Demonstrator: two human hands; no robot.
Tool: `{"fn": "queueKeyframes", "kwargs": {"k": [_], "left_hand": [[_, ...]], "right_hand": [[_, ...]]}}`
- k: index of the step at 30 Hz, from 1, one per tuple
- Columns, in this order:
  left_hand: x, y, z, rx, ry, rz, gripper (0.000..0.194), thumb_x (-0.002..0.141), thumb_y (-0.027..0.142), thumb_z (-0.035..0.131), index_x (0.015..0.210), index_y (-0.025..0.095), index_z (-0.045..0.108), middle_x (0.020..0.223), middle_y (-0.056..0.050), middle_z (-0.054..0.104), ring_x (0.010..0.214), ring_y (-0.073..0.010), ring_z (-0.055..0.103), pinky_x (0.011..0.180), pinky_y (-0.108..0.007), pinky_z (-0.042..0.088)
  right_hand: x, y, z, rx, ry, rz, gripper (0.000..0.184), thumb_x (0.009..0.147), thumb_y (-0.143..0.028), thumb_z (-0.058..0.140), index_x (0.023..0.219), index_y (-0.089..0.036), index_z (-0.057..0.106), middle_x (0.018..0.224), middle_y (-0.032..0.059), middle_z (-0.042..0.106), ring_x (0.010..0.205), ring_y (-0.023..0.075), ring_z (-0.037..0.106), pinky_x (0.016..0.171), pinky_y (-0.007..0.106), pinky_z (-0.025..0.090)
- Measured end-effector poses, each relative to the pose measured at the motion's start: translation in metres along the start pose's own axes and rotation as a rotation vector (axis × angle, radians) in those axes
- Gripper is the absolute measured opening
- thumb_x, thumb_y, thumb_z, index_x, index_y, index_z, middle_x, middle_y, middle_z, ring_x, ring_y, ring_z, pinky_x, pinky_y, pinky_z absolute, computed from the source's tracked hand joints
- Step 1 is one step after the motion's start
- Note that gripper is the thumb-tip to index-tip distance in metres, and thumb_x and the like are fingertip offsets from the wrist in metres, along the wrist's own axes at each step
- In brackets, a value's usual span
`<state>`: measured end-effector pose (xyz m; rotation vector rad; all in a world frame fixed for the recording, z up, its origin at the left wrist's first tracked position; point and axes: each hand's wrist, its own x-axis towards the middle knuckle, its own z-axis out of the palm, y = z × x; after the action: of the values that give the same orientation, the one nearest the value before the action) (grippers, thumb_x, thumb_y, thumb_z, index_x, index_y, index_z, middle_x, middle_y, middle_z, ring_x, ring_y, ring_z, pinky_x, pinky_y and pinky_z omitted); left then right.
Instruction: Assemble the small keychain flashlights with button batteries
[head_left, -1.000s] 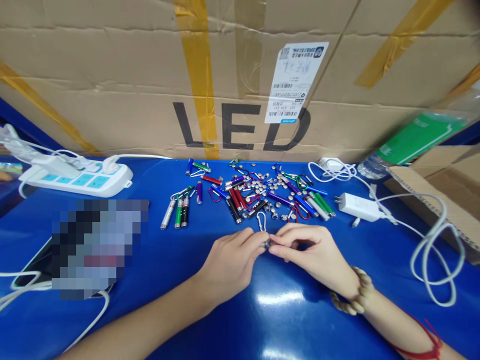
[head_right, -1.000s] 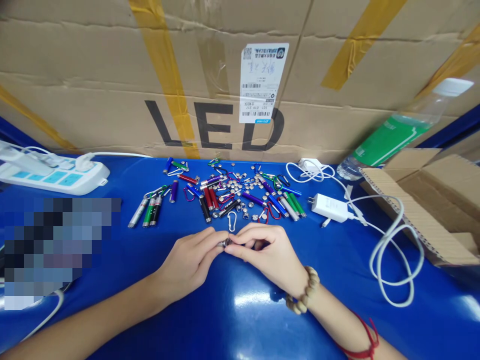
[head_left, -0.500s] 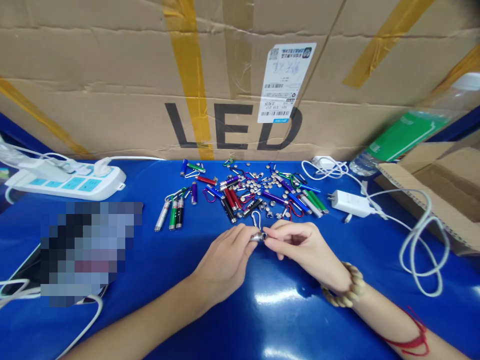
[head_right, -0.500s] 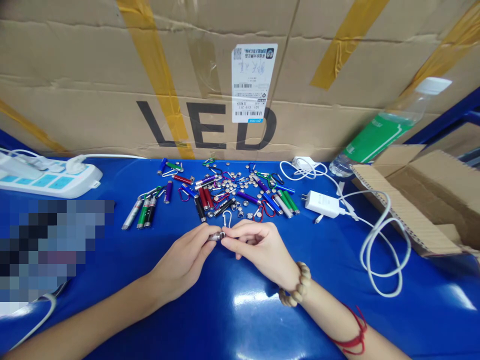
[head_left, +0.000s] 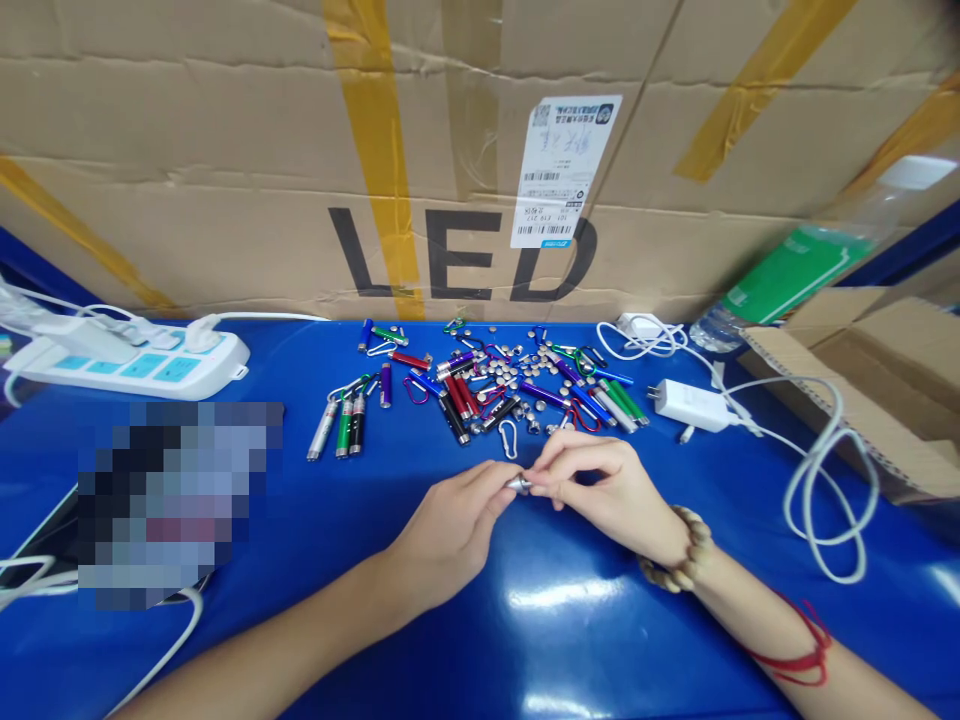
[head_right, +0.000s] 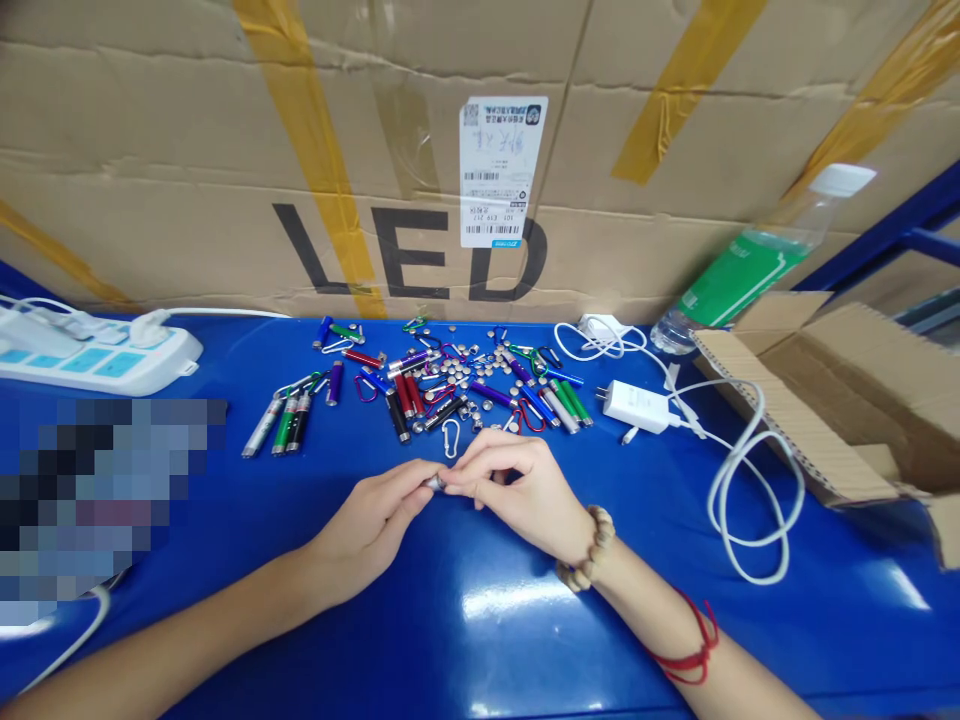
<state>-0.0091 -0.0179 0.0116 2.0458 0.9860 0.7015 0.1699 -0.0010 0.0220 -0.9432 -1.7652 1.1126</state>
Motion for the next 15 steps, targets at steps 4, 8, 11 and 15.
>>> {"fn": "queueKeyframes", "kwargs": {"k": [4, 8, 11, 15], "left_hand": [[0.0024, -0.0017, 0.0001, 0.005, 0.096, 0.017, 0.024, 0.091, 0.019, 0.033, 0.104, 0.020, 0.053, 0.091, -0.001, 0.061, 0.080, -0.0125, 0.056, 0.074, -0.023, 0.045], [0.0022, -0.0041, 0.0002, 0.056, 0.136, 0.051, 0.023, 0.090, 0.018, 0.036, 0.104, 0.020, 0.054, 0.090, -0.001, 0.061, 0.081, -0.0128, 0.057, 0.075, -0.023, 0.045], [0.0003, -0.0044, 0.0018, 0.083, 0.127, 0.036, 0.022, 0.090, 0.019, 0.037, 0.105, 0.020, 0.054, 0.090, -0.002, 0.062, 0.083, -0.0132, 0.058, 0.076, -0.024, 0.046], [-0.0016, -0.0033, 0.0033, 0.032, 0.124, 0.039, 0.026, 0.089, 0.017, 0.038, 0.113, 0.021, 0.049, 0.104, -0.002, 0.061, 0.096, -0.0126, 0.057, 0.086, -0.024, 0.044]], "right_hand": [[-0.0007, -0.0016, 0.0027, -0.069, 0.091, -0.028, 0.007, 0.071, -0.021, 0.067, 0.075, -0.017, 0.072, 0.066, 0.0024, 0.062, 0.047, 0.0065, 0.053, 0.041, 0.019, 0.043], [-0.0011, -0.0023, 0.0046, -0.091, 0.139, -0.052, 0.010, 0.071, -0.021, 0.066, 0.079, -0.018, 0.072, 0.072, 0.0040, 0.065, 0.047, 0.0072, 0.054, 0.041, 0.020, 0.043], [-0.0013, -0.0038, 0.0049, -0.093, 0.147, -0.027, 0.010, 0.074, -0.022, 0.064, 0.078, -0.017, 0.071, 0.074, 0.0046, 0.066, 0.045, 0.0067, 0.054, 0.040, 0.020, 0.043], [-0.0016, -0.0055, 0.0039, -0.107, 0.163, 0.010, 0.011, 0.071, -0.023, 0.066, 0.064, -0.014, 0.067, 0.066, 0.0038, 0.065, 0.046, 0.0074, 0.053, 0.043, 0.021, 0.043]]}}
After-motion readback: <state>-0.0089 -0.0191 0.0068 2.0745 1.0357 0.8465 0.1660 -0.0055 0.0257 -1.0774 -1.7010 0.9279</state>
